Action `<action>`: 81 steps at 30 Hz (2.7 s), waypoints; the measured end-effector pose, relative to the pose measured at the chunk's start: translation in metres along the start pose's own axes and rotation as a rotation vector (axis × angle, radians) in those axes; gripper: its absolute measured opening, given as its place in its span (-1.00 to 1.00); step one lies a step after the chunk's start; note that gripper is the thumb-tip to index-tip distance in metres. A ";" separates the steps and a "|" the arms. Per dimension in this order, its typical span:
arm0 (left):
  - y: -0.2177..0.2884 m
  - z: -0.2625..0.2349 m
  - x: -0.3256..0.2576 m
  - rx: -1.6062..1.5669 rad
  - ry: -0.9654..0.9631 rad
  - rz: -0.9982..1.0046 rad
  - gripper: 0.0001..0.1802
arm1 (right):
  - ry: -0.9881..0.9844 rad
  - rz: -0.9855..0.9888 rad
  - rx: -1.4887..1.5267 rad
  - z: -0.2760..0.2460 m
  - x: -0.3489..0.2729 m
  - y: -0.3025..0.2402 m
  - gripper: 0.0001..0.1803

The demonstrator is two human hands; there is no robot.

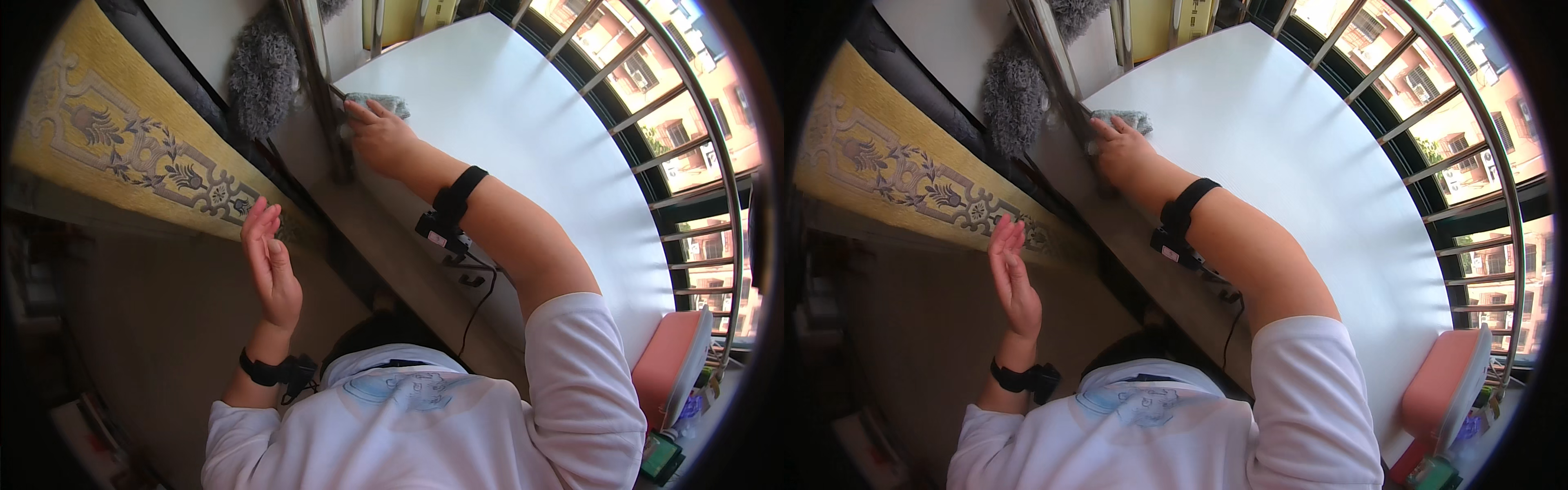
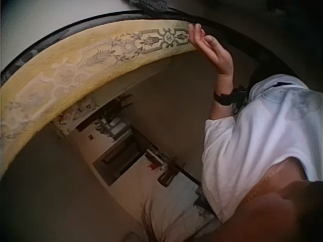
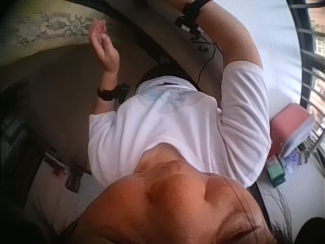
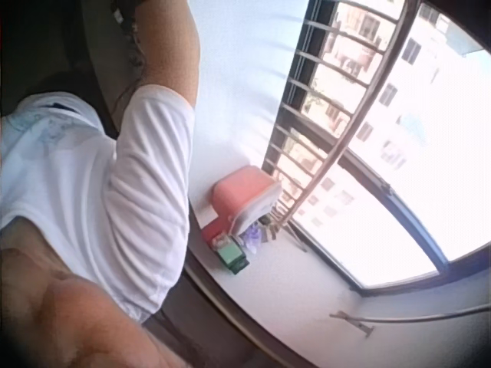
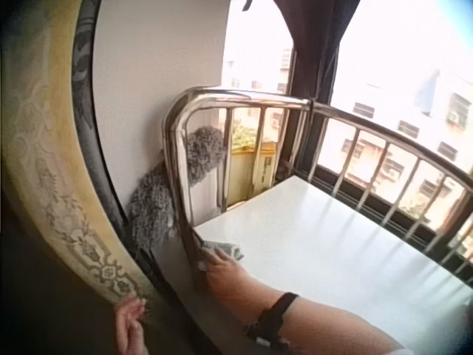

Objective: The person holds a cloth and wipes down a white counter surface, removes containers, cleans a metallic railing, and wipes down cabinet doors and edges.

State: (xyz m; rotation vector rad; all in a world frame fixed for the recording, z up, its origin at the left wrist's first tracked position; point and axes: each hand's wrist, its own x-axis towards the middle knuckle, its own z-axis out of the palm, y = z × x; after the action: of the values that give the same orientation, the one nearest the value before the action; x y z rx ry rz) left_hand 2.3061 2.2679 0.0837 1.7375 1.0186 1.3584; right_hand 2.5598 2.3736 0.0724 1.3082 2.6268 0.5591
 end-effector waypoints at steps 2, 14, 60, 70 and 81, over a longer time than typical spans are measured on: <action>0.002 0.004 -0.008 -0.006 -0.015 0.009 -0.62 | -0.031 -0.025 -0.019 -0.008 -0.036 -0.011 -0.76; 0.021 0.049 -0.078 -0.123 -0.341 0.077 -0.60 | -0.141 0.083 -0.017 -0.074 -0.332 -0.112 -0.80; -0.157 -0.028 -0.166 0.179 -0.796 -0.455 -0.58 | -1.014 0.686 0.681 0.245 -0.308 -0.254 -0.61; -0.177 0.019 -0.164 -0.356 -0.672 -0.988 -0.31 | 0.025 1.422 1.232 0.140 -0.175 -0.285 -0.74; -0.132 0.071 -0.099 -0.556 -0.896 -0.612 -0.60 | 0.169 0.896 0.992 -0.007 -0.150 -0.187 -0.87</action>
State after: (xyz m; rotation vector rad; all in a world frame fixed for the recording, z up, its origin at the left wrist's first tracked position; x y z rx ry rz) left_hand 2.3400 2.2350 -0.0893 1.2251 0.5003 0.3247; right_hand 2.5115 2.1497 0.0010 2.8195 2.3145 -0.7411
